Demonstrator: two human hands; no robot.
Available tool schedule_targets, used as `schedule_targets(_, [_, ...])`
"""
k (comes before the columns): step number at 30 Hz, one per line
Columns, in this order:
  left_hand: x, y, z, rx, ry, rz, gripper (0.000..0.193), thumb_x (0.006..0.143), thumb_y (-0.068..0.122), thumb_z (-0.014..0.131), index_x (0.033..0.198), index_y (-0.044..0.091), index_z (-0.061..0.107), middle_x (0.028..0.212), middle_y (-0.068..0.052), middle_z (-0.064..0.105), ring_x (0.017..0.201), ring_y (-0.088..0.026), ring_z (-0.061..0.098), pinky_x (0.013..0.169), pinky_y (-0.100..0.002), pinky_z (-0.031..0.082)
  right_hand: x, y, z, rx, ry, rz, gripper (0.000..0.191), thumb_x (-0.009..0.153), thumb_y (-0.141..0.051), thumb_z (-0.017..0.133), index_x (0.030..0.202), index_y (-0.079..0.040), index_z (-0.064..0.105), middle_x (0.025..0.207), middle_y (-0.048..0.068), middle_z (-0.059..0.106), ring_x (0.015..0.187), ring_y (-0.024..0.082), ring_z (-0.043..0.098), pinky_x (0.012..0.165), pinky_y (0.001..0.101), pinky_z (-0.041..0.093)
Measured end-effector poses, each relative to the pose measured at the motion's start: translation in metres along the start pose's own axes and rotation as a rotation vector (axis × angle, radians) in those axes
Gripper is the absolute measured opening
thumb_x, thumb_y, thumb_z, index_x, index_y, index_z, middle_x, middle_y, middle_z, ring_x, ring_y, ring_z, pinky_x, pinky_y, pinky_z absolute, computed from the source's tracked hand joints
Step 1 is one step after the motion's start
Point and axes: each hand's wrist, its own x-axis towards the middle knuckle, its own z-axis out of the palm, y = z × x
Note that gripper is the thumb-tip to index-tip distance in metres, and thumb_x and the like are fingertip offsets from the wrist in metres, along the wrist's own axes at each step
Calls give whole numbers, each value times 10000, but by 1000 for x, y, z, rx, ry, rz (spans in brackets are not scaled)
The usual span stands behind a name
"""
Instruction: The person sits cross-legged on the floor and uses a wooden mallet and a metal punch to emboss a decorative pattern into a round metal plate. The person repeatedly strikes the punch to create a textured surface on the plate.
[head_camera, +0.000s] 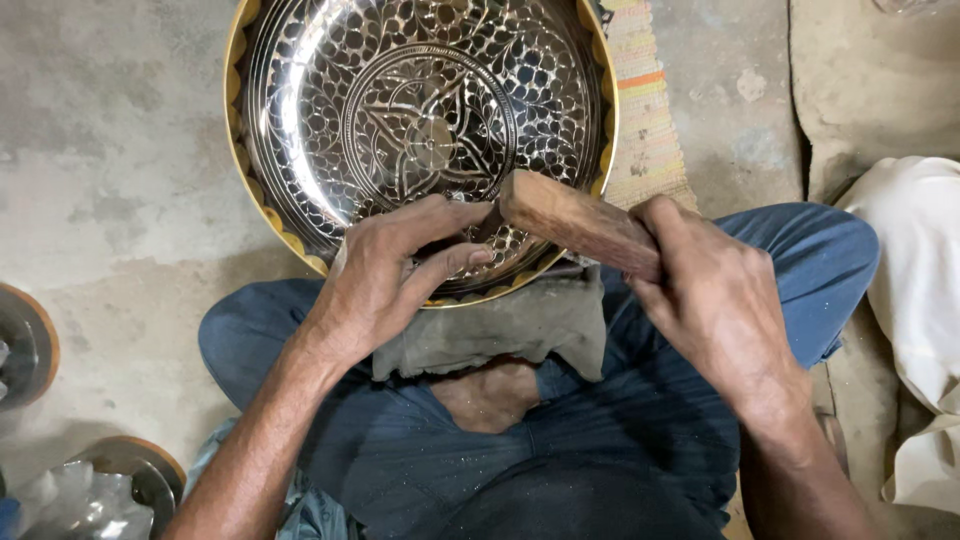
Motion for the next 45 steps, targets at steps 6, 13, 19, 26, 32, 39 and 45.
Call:
schedule_targets(6, [1, 7, -3, -28, -69, -175, 384, 925, 281, 703, 1277, 128, 712, 1080, -40, 770, 943, -174, 764, 802, -361, 657, -1, -3, -1, 33, -30, 42, 401, 762, -60, 783, 1085, -34, 547, 882, 208, 697, 845, 417, 708, 705, 502, 540])
schedule_targets(13, [-1, 8, -4, -36, -84, -152, 370, 938, 270, 706, 1281, 131, 710, 1091, -46, 758, 901, -172, 764, 770, -348, 656, -10, -8, -6, 133, -45, 189, 382, 807, -63, 748, 1122, -39, 533, 896, 191, 706, 830, 383, 726, 697, 477, 562])
schedule_targets(19, [-7, 8, -4, 12, -64, -96, 363, 951, 240, 716, 1299, 137, 718, 1139, -84, 774, 978, -211, 745, 850, -393, 618, -16, -6, 0, 149, -22, 187, 389, 804, -73, 756, 1136, -16, 561, 971, 181, 736, 911, 332, 739, 745, 436, 567])
schedule_targets(26, [-23, 10, 21, -179, 438, -122, 230, 1057, 175, 700, 1276, 106, 707, 1215, -99, 768, 1040, -167, 779, 861, -302, 683, -13, -1, 40, 603, 146, 269, 453, 866, -89, 818, 1236, 22, 582, 1057, 150, 737, 941, 177, 705, 809, 318, 590])
schedule_targets(32, [-24, 23, 63, -144, 607, -189, 282, 989, 183, 721, 1246, 69, 707, 1040, -84, 779, 884, -149, 778, 709, -265, 654, 41, 10, 30, 642, 258, 248, 404, 876, -40, 748, 1261, -3, 634, 975, 65, 739, 799, 112, 717, 734, 286, 636])
schedule_targets(39, [-14, -1, 35, -911, 716, -373, 290, 1042, 175, 675, 1278, 12, 637, 943, -80, 737, 841, -197, 760, 732, -318, 653, 47, -39, -15, 380, 437, -293, 329, 908, -32, 806, 1155, 21, 595, 971, 106, 709, 829, 159, 723, 717, 293, 624])
schedule_targets(45, [-9, 0, 29, -835, 655, -366, 277, 1016, 169, 670, 1251, 29, 629, 939, -70, 758, 865, -177, 779, 766, -313, 676, 65, -17, 1, 292, 385, -135, 224, 955, -54, 786, 1128, -19, 648, 879, 92, 694, 713, 114, 702, 634, 264, 603])
